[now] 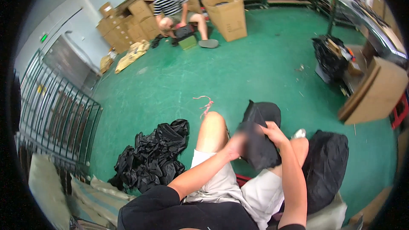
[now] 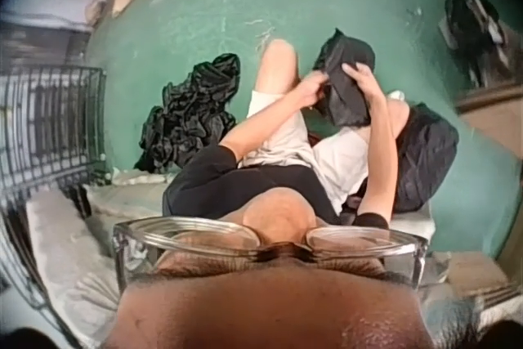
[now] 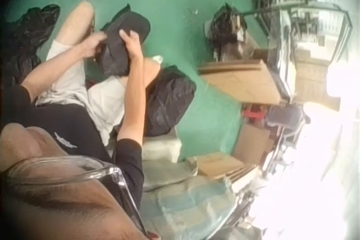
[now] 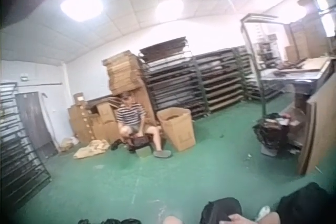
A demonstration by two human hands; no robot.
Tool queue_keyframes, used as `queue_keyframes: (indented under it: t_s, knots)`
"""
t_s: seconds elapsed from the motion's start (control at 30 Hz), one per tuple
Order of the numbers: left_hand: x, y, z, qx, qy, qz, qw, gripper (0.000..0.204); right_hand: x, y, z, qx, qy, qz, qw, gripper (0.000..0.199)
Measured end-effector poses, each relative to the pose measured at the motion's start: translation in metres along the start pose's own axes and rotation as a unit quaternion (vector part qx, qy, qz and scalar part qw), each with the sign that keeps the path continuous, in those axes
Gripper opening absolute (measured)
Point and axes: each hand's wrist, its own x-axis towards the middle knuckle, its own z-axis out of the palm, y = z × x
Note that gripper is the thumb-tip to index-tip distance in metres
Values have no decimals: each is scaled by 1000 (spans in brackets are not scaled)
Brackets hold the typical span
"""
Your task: Folding and inspecting black fabric bags in an industrial warehouse environment.
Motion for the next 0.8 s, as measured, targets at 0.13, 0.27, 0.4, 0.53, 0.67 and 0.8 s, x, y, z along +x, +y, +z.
queue_keyframes:
  t_s: [0.13, 0.27, 0.4, 0.53, 0.67, 0.8]
  knots:
    - [-16, 35, 24, -8, 11, 109, 994, 25, 13, -3, -2, -70, 15, -25, 997, 32]
    - [-27, 64, 20, -30, 66, 60, 996, 29, 54, 16, -15, -325, 9, -167, 931, 53]
    - [-22, 64, 20, -54, 30, 10, 998, 42, 50, 20, -25, -311, 180, -180, 916, 25]
    - [-28, 57, 25, -47, 36, -5, 998, 44, 12, 4, -21, -253, 340, -206, 882, 22]
    - [-28, 55, 16, -79, 46, -37, 995, 48, -29, 12, -25, -43, 354, -318, 878, 20]
    - [-38, 60, 24, -65, 65, -26, 995, 48, -108, 26, -65, 26, 406, -305, 861, 19]
